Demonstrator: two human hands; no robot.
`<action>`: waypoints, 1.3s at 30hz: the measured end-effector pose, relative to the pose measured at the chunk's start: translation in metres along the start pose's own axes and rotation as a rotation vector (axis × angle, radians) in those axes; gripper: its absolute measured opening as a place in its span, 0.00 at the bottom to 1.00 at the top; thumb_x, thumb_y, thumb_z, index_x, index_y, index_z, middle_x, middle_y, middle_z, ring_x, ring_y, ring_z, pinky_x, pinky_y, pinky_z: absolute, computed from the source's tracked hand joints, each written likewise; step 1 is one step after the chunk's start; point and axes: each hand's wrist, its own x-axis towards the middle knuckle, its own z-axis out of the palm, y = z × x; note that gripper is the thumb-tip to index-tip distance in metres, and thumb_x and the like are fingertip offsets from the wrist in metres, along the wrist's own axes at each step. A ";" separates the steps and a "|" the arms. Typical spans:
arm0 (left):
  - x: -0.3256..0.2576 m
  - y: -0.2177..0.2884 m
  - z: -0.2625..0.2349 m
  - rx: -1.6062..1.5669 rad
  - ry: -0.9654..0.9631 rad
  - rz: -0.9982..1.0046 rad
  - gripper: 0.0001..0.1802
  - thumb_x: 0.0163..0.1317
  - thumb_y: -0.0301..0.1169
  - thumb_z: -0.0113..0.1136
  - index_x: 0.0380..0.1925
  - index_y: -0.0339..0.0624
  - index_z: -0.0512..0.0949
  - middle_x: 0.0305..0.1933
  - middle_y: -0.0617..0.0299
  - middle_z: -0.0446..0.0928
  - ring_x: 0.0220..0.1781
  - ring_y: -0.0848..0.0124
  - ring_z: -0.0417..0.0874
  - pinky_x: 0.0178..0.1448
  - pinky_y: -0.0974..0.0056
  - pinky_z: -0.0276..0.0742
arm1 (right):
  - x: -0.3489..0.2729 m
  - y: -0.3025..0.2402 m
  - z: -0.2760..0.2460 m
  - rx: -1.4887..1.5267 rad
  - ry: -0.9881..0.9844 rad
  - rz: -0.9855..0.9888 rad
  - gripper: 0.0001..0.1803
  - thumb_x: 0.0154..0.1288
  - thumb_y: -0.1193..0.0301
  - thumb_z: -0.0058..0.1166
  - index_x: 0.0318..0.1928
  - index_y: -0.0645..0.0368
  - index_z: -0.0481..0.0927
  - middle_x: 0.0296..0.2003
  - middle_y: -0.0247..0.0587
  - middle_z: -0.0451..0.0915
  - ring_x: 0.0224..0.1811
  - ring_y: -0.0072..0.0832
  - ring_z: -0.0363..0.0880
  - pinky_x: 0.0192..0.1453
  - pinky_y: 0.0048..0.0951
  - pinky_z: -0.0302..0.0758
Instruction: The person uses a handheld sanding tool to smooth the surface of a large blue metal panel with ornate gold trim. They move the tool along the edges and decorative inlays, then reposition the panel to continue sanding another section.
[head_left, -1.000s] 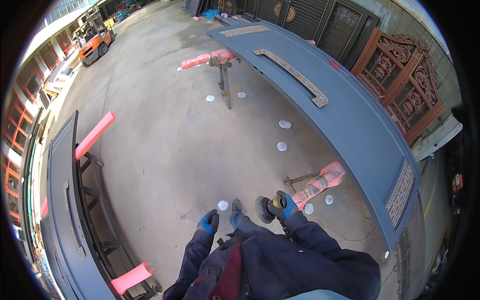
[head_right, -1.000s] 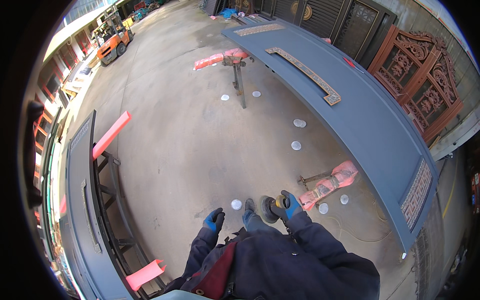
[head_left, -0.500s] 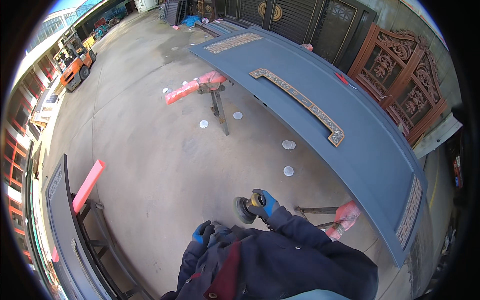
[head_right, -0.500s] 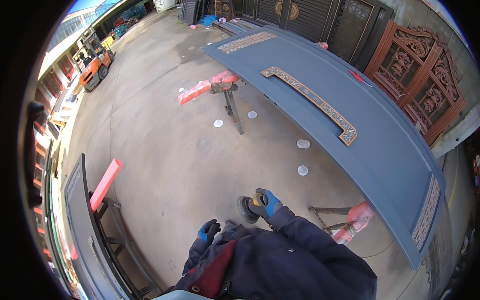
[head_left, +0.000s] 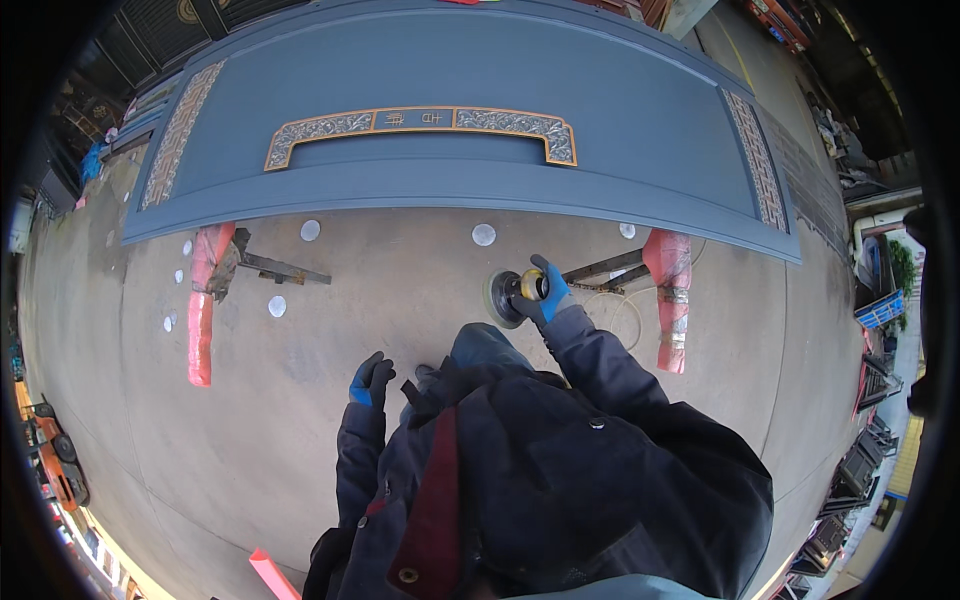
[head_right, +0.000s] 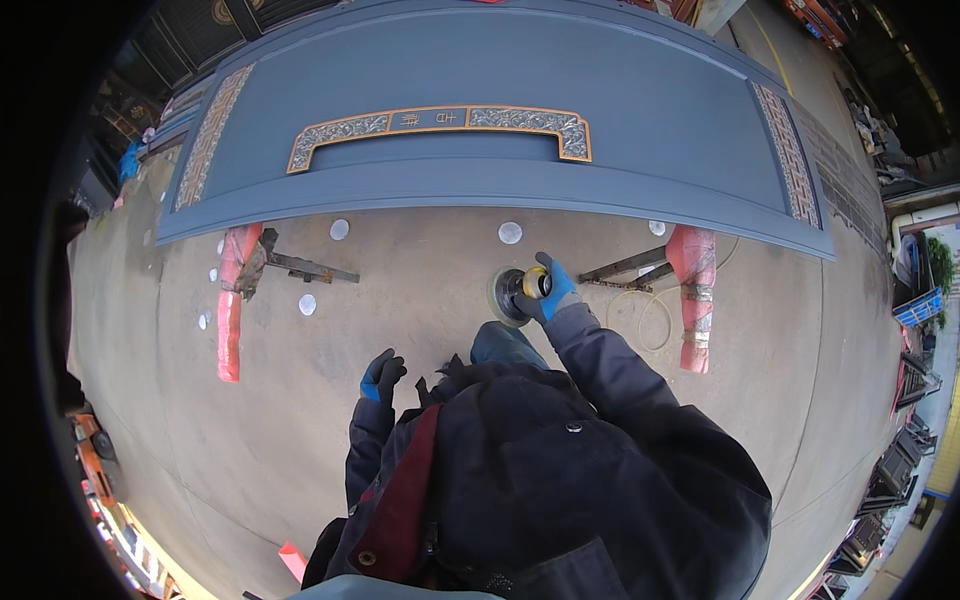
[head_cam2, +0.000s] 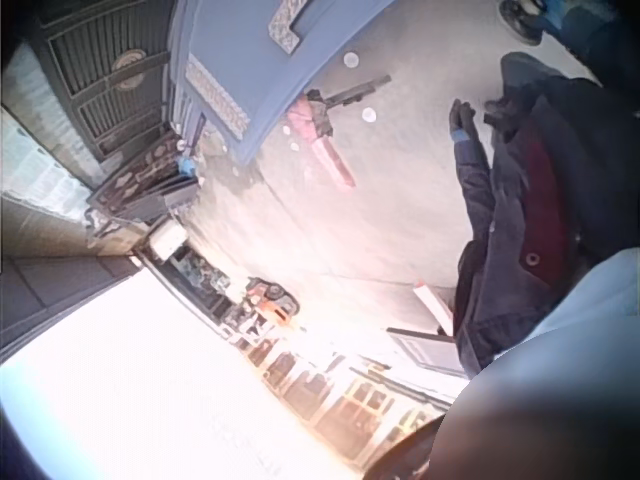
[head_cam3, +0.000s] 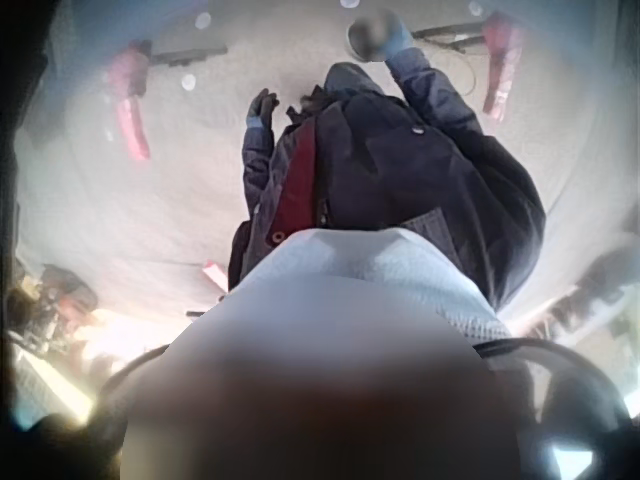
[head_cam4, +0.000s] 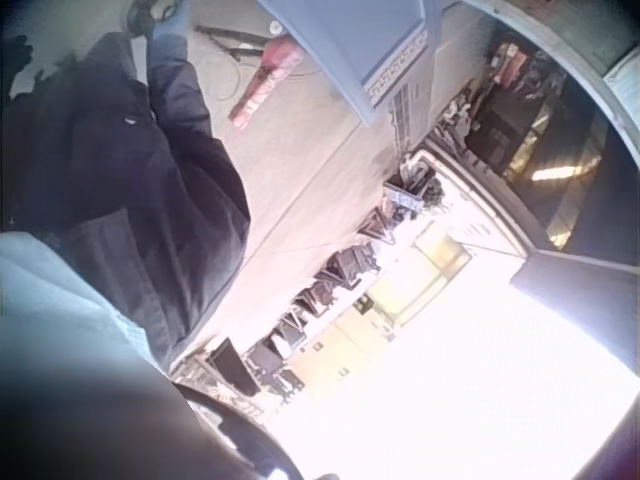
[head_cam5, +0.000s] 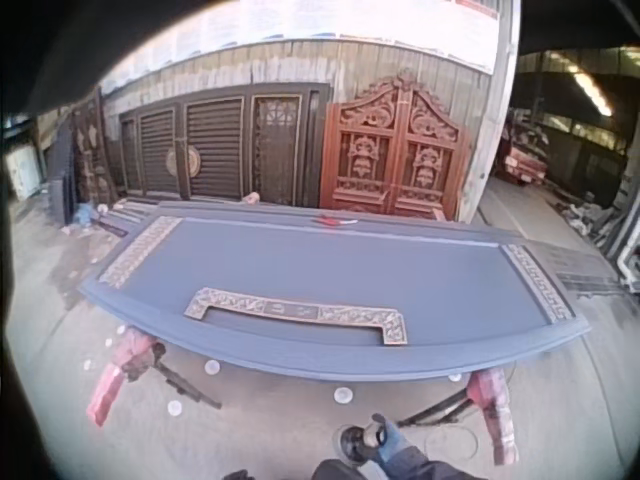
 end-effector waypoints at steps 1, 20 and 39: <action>0.032 0.015 0.000 0.027 -0.043 0.001 0.23 0.75 0.32 0.68 0.67 0.37 0.80 0.53 0.52 0.90 0.47 0.64 0.91 0.54 0.61 0.86 | 0.015 0.000 -0.003 0.056 0.076 0.014 0.50 0.54 0.67 0.82 0.74 0.64 0.69 0.59 0.52 0.83 0.61 0.38 0.84 0.68 0.38 0.82; 0.369 0.179 -0.050 -0.148 0.334 -0.351 0.39 0.80 0.57 0.52 0.84 0.96 0.45 0.71 0.52 0.72 0.78 0.44 0.71 0.76 0.33 0.68 | 0.313 -0.016 -0.104 -0.585 0.494 0.257 0.47 0.53 0.61 0.82 0.74 0.48 0.75 0.68 0.59 0.72 0.64 0.59 0.84 0.67 0.46 0.85; 0.476 0.128 -0.038 -0.502 0.242 -0.248 0.56 0.69 0.78 0.47 0.81 0.47 0.65 0.82 0.51 0.70 0.79 0.46 0.72 0.81 0.37 0.71 | 0.398 -0.037 -0.102 -0.709 0.377 0.430 0.52 0.51 0.55 0.86 0.75 0.47 0.73 0.67 0.58 0.72 0.68 0.54 0.82 0.73 0.44 0.83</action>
